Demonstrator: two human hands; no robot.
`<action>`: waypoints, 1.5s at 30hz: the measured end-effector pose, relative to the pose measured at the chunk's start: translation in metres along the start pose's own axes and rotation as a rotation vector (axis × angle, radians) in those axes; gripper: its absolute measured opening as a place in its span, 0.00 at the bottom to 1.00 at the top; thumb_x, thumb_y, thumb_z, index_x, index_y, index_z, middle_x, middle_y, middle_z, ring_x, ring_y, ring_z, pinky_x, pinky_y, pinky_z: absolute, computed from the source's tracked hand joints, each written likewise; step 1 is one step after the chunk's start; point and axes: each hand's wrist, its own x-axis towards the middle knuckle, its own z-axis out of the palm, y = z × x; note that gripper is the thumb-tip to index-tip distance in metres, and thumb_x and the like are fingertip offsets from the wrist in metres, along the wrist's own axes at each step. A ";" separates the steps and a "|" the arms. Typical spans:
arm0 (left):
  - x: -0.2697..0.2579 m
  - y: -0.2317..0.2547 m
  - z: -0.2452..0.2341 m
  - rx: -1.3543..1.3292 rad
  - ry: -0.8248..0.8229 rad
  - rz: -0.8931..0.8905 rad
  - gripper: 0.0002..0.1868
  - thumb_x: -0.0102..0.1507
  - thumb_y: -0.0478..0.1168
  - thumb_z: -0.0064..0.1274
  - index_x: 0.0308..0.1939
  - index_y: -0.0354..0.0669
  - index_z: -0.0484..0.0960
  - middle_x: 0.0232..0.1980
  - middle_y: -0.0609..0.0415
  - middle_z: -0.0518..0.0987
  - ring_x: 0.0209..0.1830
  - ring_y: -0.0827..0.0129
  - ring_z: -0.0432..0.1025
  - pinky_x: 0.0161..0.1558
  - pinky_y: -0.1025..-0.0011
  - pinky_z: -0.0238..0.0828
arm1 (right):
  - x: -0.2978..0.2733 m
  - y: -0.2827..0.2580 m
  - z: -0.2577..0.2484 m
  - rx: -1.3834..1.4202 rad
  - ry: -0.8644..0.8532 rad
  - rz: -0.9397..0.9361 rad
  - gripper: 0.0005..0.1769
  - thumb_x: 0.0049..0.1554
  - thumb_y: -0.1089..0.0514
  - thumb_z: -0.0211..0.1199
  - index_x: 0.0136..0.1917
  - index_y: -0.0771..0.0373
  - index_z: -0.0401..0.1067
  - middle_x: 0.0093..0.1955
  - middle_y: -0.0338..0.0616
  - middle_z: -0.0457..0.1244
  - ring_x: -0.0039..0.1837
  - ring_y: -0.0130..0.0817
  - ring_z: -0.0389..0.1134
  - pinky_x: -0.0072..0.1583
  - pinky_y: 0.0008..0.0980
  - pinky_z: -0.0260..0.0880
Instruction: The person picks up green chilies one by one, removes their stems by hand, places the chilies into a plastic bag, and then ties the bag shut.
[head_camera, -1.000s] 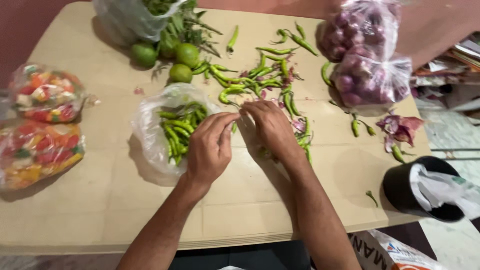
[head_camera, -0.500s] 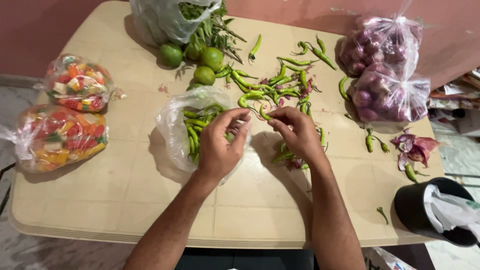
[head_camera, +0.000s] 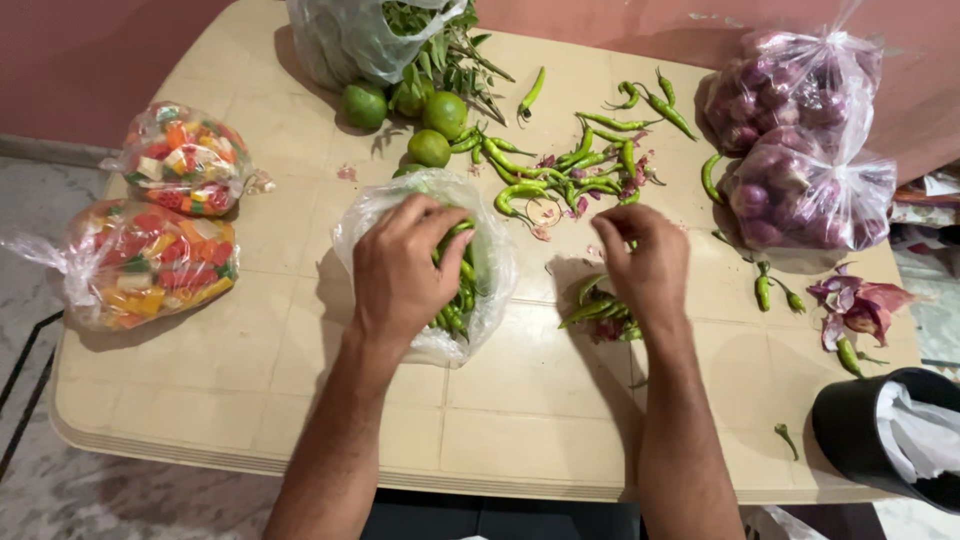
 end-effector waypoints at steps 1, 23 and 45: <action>0.000 0.000 -0.001 0.062 -0.002 0.021 0.12 0.58 0.38 0.64 0.45 0.42 0.86 0.43 0.51 0.82 0.40 0.57 0.79 0.42 0.64 0.76 | 0.000 0.002 -0.008 -0.036 -0.037 0.126 0.10 0.60 0.57 0.70 0.52 0.64 0.80 0.45 0.47 0.72 0.44 0.31 0.74 0.49 0.31 0.75; -0.022 0.048 0.045 -0.296 -0.197 0.075 0.04 0.63 0.37 0.60 0.39 0.41 0.86 0.40 0.52 0.83 0.37 0.59 0.79 0.39 0.64 0.75 | -0.005 0.038 -0.027 -0.033 -0.612 0.106 0.16 0.51 0.65 0.64 0.53 0.58 0.79 0.46 0.42 0.74 0.48 0.36 0.76 0.52 0.34 0.75; -0.025 0.047 0.057 -0.334 -0.241 0.008 0.04 0.63 0.36 0.60 0.40 0.40 0.87 0.40 0.51 0.84 0.36 0.59 0.80 0.39 0.64 0.76 | -0.005 0.011 -0.014 -0.241 -0.635 0.042 0.14 0.47 0.54 0.72 0.47 0.56 0.79 0.44 0.43 0.71 0.46 0.43 0.74 0.51 0.40 0.73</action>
